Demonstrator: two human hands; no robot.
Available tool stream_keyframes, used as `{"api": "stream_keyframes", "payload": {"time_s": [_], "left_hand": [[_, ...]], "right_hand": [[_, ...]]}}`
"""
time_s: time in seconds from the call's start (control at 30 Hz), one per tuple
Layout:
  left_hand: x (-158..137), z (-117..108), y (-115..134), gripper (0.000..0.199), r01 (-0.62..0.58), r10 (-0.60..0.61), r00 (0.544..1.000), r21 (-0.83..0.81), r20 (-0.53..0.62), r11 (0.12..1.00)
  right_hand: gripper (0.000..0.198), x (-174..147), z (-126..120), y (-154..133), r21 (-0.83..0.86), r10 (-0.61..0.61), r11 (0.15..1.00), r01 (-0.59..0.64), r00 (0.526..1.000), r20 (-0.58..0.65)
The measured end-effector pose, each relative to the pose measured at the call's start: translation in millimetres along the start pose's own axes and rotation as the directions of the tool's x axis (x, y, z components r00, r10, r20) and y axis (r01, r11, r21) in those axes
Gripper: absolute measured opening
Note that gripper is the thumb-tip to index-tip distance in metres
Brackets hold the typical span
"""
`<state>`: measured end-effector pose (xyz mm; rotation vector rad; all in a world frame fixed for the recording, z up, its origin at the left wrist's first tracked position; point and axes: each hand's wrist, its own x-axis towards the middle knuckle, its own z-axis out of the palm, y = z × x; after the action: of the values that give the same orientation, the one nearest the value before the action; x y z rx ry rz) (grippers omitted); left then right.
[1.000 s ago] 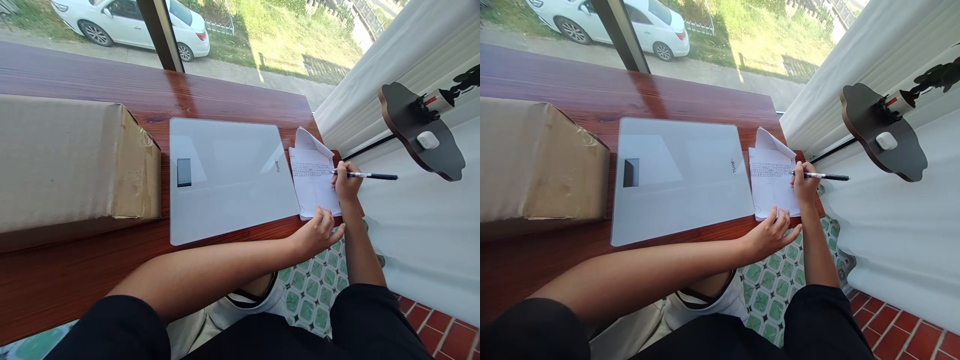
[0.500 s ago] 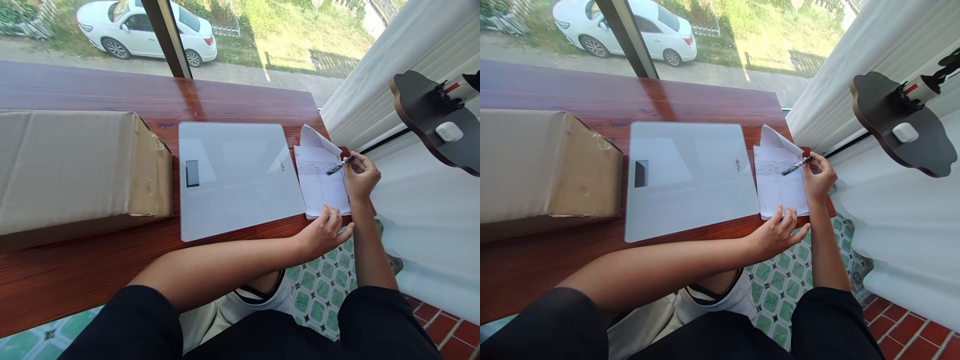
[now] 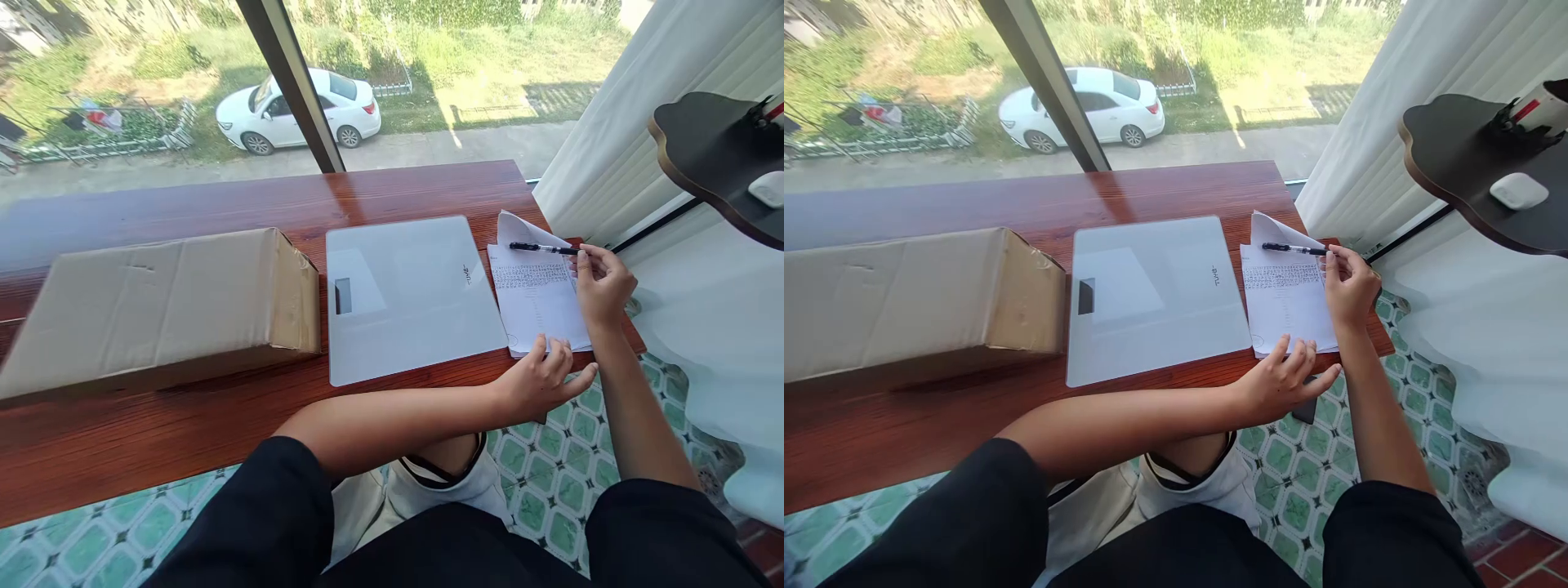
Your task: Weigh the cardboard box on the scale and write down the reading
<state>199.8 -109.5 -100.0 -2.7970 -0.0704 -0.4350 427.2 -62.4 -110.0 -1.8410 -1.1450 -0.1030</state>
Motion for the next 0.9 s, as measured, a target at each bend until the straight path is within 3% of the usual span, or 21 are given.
{"api": "stream_keyframes", "payload": {"time_s": [0.1, 0.23, 0.4, 0.57, 0.73, 0.9], "left_hand": [[-1.4, 4.1, 1.5, 0.055, 0.024, -0.023, 0.999, 0.03, -0.026, 0.999], [-3.2, 9.6, 3.3, 0.055, 0.033, -0.029, 0.997, 0.069, -0.072, 0.997], [-5.3, 14.4, 4.0, 0.056, 0.006, 0.006, 0.992, 0.101, -0.125, 0.995], [-6.9, 16.5, 1.5, 0.053, -0.061, 0.082, 0.969, 0.098, -0.233, 0.993], [-17.8, 2.4, -10.1, 0.052, -0.175, 0.183, 0.945, 0.053, -0.27, 0.983], [-51.8, -25.9, -33.1, 0.054, -0.119, 0.132, 0.937, 0.061, -0.325, 0.991]], "right_hand": [[0.045, -0.3, 1.4, 2.7, 0.027, 0.005, 1.0, -0.004, 1.0, -0.019], [0.041, -0.3, 4.1, 4.5, -0.008, -0.046, 0.999, 0.046, 0.998, 0.042], [0.031, 1.3, 7.1, -0.5, -0.131, -0.112, 0.984, 0.124, 0.989, 0.099], [0.037, 3.5, 10.0, 1.3, -0.178, -0.093, 0.977, 0.118, 0.985, 0.143], [0.042, 4.6, 11.4, 5.8, -0.18, -0.09, 0.976, 0.118, 0.984, 0.156], [0.041, 4.4, 10.5, 5.4, -0.196, -0.056, 0.977, 0.09, 0.984, 0.171]]}}
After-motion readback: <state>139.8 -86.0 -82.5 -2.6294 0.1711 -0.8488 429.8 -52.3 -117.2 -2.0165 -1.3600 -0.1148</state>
